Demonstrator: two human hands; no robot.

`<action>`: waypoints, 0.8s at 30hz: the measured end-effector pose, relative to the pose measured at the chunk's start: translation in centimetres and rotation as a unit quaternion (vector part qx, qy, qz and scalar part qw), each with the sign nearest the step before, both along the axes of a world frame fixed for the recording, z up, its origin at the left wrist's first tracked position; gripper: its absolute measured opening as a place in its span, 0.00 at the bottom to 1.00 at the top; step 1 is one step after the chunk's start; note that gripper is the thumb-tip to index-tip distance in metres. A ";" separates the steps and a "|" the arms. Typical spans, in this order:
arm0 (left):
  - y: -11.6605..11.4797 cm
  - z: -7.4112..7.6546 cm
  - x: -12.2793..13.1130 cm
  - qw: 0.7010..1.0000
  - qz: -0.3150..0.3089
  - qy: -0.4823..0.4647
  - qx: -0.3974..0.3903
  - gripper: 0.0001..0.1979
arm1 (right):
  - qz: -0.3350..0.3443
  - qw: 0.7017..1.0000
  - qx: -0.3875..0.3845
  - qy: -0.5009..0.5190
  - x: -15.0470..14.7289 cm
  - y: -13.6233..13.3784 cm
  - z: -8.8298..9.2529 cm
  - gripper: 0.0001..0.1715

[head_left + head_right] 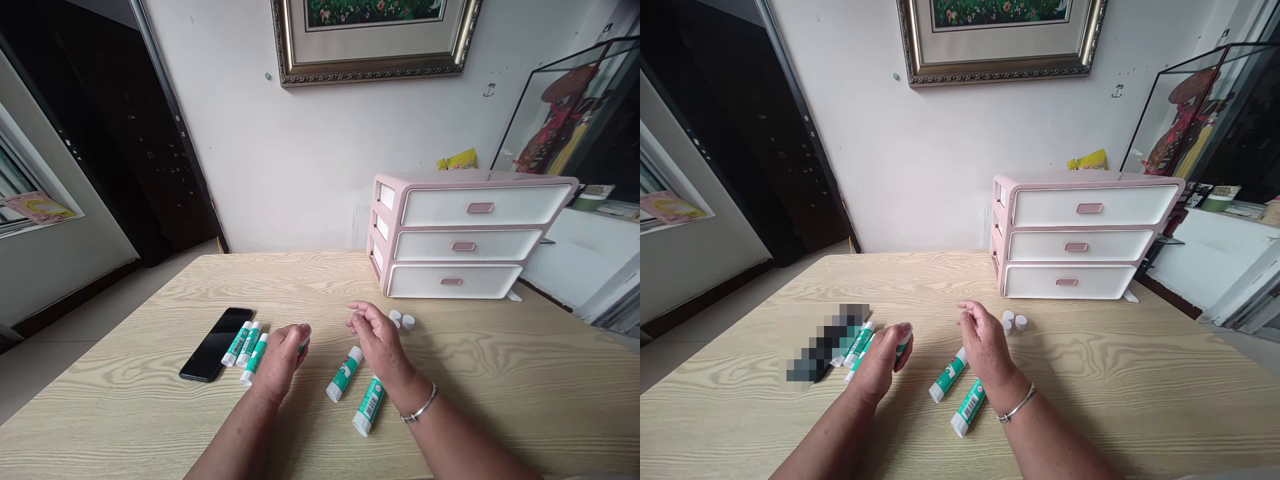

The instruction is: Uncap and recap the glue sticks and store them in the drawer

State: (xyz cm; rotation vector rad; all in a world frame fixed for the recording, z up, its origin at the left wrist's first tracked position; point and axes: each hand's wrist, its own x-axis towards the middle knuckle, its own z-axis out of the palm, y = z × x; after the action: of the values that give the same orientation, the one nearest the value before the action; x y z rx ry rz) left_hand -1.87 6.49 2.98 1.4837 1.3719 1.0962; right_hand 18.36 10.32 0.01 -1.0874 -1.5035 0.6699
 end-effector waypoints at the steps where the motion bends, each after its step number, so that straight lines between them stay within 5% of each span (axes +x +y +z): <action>1: 0.2 -0.1 -0.1 1.000 0.014 0.017 -0.005 0.25 | -0.028 0.999 0.008 -0.028 0.5 0.1 0.2 0.18; 7: 1.0 -0.8 -0.1 0.951 0.072 0.300 -0.005 0.27 | -0.229 0.938 0.041 -0.258 3.9 0.9 2.5 0.18; 10: 1.1 -1.1 0.3 0.919 0.068 0.388 0.004 0.25 | -0.250 0.894 -0.009 -0.371 4.8 1.1 3.0 0.17; 16: 0.8 -1.4 0.8 0.918 0.018 0.395 -0.007 0.17 | -0.205 0.839 -0.103 -0.494 5.1 1.1 2.3 0.15; 24: 0.6 -1.4 1.0 0.944 -0.048 0.326 0.000 0.15 | -0.205 0.825 -0.139 -0.509 5.2 1.5 1.5 0.15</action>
State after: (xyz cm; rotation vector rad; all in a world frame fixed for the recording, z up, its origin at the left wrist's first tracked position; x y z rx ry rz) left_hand -0.85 7.08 1.57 1.9919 1.7044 0.5472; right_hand 23.57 11.81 1.50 -2.1261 -1.9561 -0.0728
